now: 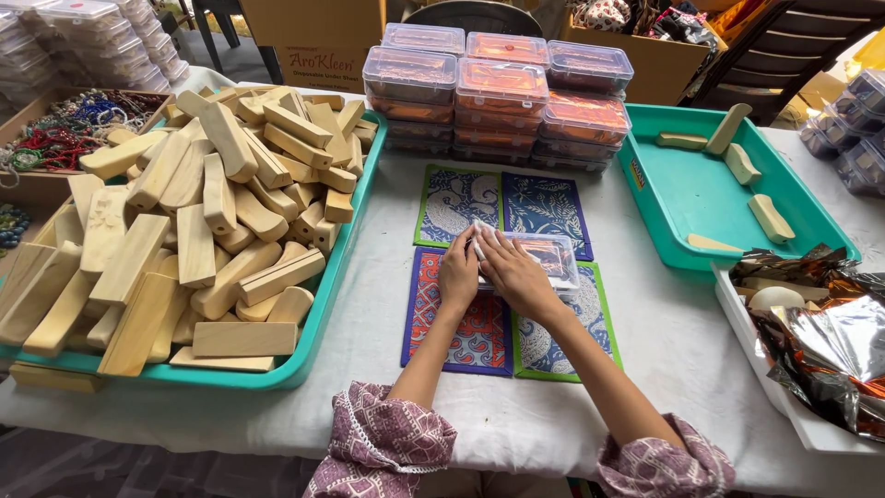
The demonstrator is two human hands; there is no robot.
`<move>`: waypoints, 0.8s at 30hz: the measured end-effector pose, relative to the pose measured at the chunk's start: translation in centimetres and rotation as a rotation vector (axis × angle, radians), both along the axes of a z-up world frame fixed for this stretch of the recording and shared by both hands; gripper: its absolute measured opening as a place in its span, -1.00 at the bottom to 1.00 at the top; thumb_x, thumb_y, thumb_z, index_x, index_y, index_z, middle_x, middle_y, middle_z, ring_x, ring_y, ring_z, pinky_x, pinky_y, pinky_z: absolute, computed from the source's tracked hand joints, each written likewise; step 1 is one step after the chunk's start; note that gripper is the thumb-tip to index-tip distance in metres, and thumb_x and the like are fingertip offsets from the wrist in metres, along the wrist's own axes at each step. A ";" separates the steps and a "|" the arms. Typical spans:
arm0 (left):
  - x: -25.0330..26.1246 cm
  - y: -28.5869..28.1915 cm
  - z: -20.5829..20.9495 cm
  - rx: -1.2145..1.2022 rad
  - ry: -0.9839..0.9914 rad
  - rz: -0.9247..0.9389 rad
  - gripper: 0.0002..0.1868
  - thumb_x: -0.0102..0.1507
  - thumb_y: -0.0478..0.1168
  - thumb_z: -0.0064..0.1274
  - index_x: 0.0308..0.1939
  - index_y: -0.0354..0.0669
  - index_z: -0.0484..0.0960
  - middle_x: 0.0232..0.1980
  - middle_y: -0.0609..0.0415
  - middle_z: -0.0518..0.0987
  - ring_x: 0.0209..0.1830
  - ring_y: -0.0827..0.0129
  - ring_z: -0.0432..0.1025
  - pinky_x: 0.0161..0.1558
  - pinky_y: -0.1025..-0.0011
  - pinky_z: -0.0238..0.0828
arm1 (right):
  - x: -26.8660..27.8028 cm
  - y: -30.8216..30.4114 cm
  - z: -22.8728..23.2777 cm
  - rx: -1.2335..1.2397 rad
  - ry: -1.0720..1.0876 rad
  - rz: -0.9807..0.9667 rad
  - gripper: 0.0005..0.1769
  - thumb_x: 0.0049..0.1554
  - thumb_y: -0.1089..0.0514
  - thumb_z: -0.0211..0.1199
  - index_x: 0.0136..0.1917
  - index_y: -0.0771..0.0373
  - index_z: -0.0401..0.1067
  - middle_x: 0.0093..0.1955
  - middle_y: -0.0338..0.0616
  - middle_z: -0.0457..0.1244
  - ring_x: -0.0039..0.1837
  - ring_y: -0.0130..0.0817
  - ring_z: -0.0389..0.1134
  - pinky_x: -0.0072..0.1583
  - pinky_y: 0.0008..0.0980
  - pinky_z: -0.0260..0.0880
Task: The person opens a plastic container, removes a cloth, and places a wooden block wrapped in foil into the container before closing it. They then pick up a wooden block, wipe it with a cloth, and wrap it in foil.
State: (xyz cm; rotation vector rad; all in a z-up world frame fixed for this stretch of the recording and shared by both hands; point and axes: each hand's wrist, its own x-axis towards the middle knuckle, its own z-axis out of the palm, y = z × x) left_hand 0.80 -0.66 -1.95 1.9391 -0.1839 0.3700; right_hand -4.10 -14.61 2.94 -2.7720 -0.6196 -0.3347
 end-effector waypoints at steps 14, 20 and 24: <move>-0.5 -0.2 0.9 0.021 0.077 -0.004 -0.56 0.44 -0.13 -0.21 0.41 -0.03 0.30 0.24 0.04 0.62 0.17 0.22 0.56 0.09 0.25 0.54 | 1.9 -6.3 -1.3 -0.314 0.114 -0.275 -0.28 0.35 -0.24 -0.46 0.68 0.03 -0.25 0.73 -0.26 -0.35 0.71 -0.24 -0.45 0.60 -0.02 -0.57; -0.3 -0.1 0.6 -0.042 0.069 -0.014 -0.58 0.44 -0.13 -0.21 0.38 -0.06 0.27 0.23 0.03 0.64 0.13 0.17 0.58 0.04 0.22 0.54 | 2.3 -0.3 -2.4 -0.171 0.036 -0.097 -0.28 0.39 -0.20 -0.42 0.68 0.16 -0.24 0.74 -0.10 -0.33 0.72 -0.17 -0.43 0.62 -0.07 -0.51; 0.0 -0.1 0.0 -0.092 0.041 -0.032 -0.57 0.44 -0.14 -0.20 0.38 -0.07 0.23 0.23 -0.01 0.64 0.15 0.15 0.57 0.06 0.21 0.54 | -1.7 -0.5 -0.9 -0.142 0.032 -0.063 -0.28 0.38 -0.23 -0.45 0.68 0.11 -0.18 0.74 -0.16 -0.27 0.74 -0.26 -0.37 0.65 -0.14 -0.46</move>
